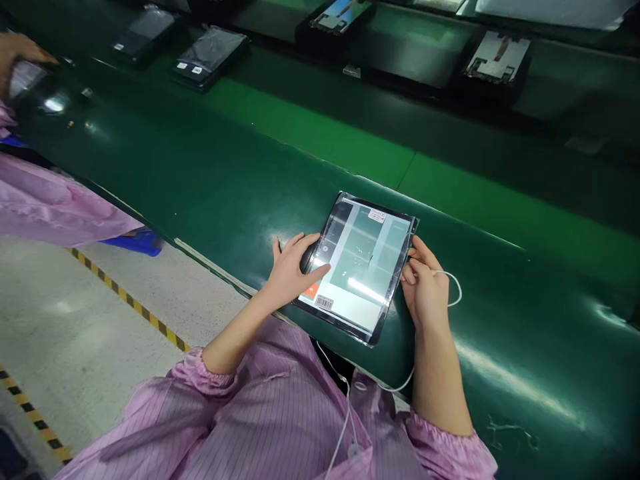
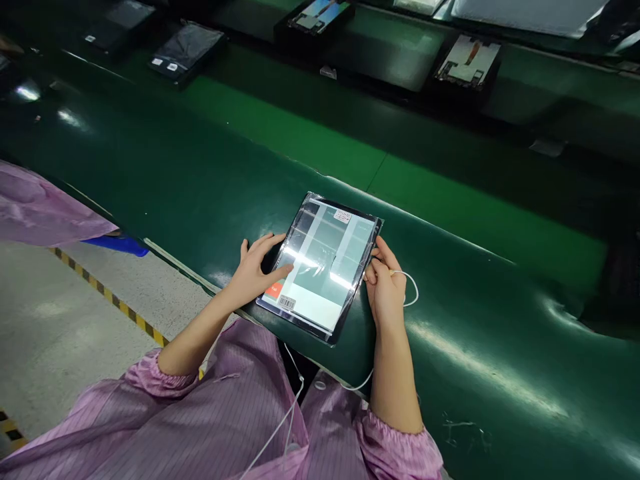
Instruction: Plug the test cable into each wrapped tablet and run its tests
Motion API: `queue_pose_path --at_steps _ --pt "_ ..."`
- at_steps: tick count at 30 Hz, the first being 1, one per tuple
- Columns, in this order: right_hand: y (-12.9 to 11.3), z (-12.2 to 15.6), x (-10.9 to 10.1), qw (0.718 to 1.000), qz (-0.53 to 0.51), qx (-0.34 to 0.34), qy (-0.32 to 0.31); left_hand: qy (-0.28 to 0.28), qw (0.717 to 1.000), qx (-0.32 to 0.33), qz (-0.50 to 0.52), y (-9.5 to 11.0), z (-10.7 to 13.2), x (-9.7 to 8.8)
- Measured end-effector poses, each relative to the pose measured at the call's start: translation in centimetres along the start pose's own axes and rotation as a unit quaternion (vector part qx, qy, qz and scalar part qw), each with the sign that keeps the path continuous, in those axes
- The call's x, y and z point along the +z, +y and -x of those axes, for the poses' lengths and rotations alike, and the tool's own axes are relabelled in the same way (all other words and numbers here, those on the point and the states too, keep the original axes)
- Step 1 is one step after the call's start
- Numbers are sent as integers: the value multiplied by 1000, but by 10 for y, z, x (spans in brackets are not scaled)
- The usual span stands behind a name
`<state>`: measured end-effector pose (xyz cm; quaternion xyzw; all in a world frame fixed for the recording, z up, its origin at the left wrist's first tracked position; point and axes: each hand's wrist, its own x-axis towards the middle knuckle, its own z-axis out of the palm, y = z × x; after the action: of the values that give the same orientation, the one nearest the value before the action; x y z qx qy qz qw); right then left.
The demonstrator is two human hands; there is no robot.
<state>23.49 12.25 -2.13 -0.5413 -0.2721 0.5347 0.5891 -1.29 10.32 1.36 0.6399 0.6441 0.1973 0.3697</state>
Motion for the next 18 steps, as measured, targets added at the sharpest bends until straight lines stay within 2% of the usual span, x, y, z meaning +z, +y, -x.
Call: queue_pose_path --at_steps 4,11,15,18 --pt "0 0 0 1000 1 -2 2 10 1000 -5 2 -1 -1 -3" --pt "0 0 3 1000 4 -12 1 37 999 -24 -32 9 -3 7" --pt "-1 0 4 1000 -6 -3 9 -3 998 -7 -61 18 1 11" --pt "-1 0 3 1000 -12 0 11 -34 998 -5 -48 16 3 5"
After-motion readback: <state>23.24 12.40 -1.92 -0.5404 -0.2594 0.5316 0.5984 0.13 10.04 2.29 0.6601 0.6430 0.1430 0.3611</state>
